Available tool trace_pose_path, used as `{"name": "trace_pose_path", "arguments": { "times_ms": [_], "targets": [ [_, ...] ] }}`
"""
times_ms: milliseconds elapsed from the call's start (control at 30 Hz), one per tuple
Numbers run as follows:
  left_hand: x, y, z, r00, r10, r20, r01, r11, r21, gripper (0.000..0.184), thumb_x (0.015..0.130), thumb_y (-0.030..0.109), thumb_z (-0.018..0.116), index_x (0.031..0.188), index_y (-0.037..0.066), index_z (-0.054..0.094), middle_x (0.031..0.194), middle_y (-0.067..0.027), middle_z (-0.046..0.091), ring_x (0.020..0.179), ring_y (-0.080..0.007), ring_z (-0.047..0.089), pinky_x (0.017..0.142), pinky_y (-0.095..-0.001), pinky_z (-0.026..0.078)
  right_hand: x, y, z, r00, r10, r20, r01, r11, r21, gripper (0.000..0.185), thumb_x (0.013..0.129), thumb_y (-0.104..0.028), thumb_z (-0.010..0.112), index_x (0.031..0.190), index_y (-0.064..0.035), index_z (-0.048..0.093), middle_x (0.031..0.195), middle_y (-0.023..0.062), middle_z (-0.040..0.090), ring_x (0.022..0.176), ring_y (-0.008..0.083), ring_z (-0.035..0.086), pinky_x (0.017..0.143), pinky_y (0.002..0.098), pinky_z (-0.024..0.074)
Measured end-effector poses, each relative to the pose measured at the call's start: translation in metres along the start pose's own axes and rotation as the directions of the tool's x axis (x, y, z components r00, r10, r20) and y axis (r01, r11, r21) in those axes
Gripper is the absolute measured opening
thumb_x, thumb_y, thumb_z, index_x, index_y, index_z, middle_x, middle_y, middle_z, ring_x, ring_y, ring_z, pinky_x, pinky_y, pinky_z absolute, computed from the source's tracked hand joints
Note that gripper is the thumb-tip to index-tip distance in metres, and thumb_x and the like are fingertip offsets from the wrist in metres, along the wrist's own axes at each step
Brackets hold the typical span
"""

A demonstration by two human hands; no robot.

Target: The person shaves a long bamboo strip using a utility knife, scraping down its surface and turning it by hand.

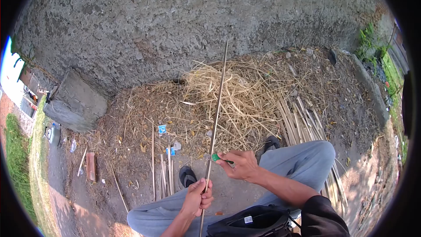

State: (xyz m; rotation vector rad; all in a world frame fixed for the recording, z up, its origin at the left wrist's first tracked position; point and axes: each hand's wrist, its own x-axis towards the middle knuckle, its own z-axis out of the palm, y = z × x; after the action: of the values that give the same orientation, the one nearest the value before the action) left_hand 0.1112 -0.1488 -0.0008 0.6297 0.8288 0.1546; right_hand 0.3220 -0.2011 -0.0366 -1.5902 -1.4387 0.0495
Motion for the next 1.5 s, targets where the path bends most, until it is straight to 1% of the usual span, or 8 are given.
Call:
{"name": "trace_pose_path", "arguments": {
  "times_ms": [300,367,600,700,767,967,1033,1500],
  "targets": [
    [-0.003,0.000,0.007,0.999,-0.001,-0.048,0.000,1.000,-0.017,0.033,0.107,0.035,0.036,0.095,0.007,0.049,0.057,0.0045,0.029,0.041,-0.0031,0.020,0.035,-0.0221,0.013,0.002,0.006,0.001,0.999,0.017,0.037,-0.016,0.999,-0.046,0.020,0.081,-0.027,0.077,0.093,-0.0107,0.074,0.074,0.0056,0.071,0.046,0.0210,0.061,0.041,0.0311,0.0464],
    [-0.008,-0.005,0.010,0.997,-0.055,-0.054,0.057,0.998,0.025,0.033,0.107,0.034,0.035,0.095,0.007,0.049,0.057,0.0046,0.029,0.041,-0.0033,0.020,0.035,-0.0222,0.013,0.012,0.017,-0.002,0.976,0.208,-0.064,-0.208,0.978,0.008,0.019,0.083,-0.029,0.074,0.092,-0.0126,0.073,0.077,0.0063,0.072,0.046,0.0230,0.061,0.038,0.0351,0.0436],
    [-0.019,-0.007,0.011,0.997,-0.059,-0.049,0.062,0.996,0.071,0.032,0.106,0.038,0.036,0.096,0.010,0.049,0.057,0.0047,0.029,0.041,-0.0034,0.019,0.036,-0.0221,0.014,0.015,0.032,-0.002,0.983,0.111,-0.143,-0.110,0.994,0.016,0.018,0.085,-0.028,0.073,0.089,-0.0106,0.071,0.074,0.0087,0.072,0.049,0.0241,0.064,0.041,0.0353,0.0463],
    [-0.032,-0.014,0.012,0.992,-0.111,-0.053,0.117,0.987,0.115,0.035,0.106,0.037,0.034,0.100,0.007,0.050,0.057,0.0042,0.029,0.042,-0.0044,0.021,0.036,-0.0224,0.017,0.028,0.053,-0.011,0.950,0.213,-0.230,-0.217,0.976,0.007,0.018,0.086,-0.029,0.072,0.089,-0.0107,0.071,0.070,0.0101,0.070,0.049,0.0261,0.063,0.043,0.0363,0.0475],
    [-0.045,-0.027,0.012,0.978,-0.138,-0.157,0.155,0.983,0.098,0.033,0.104,0.042,0.042,0.100,0.011,0.053,0.057,0.0051,0.032,0.039,-0.0046,0.026,0.033,-0.0215,0.019,0.034,0.069,-0.030,0.921,0.365,-0.134,-0.376,0.924,-0.063,0.020,0.086,-0.030,0.071,0.088,-0.0101,0.070,0.069,0.0113,0.069,0.049,0.0292,0.063,0.046,0.0387,0.0491],
    [-0.080,-0.033,0.004,0.957,-0.211,-0.200,0.234,0.967,0.098,0.033,0.104,0.041,0.042,0.091,0.013,0.051,0.056,0.0061,0.033,0.038,-0.0046,0.027,0.032,-0.0215,0.019,0.030,0.101,-0.026,0.903,0.356,-0.240,-0.378,0.924,-0.051,0.022,0.087,-0.031,0.069,0.091,-0.0098,0.071,0.068,0.0102,0.069,0.058,0.0324,0.066,0.053,0.0415,0.0507],
    [-0.097,-0.033,0.000,0.942,-0.232,-0.242,0.267,0.955,0.126,0.033,0.104,0.041,0.042,0.090,0.012,0.051,0.056,0.0061,0.034,0.038,-0.0047,0.028,0.032,-0.0214,0.020,0.037,0.107,-0.041,0.808,0.554,-0.200,-0.581,0.805,-0.119,0.023,0.088,-0.032,0.068,0.090,-0.0094,0.071,0.072,0.0104,0.070,0.059,0.0331,0.066,0.054,0.0418,0.0511],
    [-0.120,-0.020,0.001,0.918,-0.276,-0.284,0.321,0.939,0.125,0.029,0.105,0.035,0.041,0.091,0.011,0.051,0.057,0.0057,0.035,0.041,-0.0055,0.030,0.034,-0.0219,0.022,0.021,0.135,-0.011,0.836,0.516,-0.187,-0.546,0.813,-0.202,0.025,0.086,-0.036,0.069,0.088,-0.0115,0.070,0.074,0.0102,0.070,0.065,0.0363,0.067,0.060,0.0455,0.0523]
  ]
}}
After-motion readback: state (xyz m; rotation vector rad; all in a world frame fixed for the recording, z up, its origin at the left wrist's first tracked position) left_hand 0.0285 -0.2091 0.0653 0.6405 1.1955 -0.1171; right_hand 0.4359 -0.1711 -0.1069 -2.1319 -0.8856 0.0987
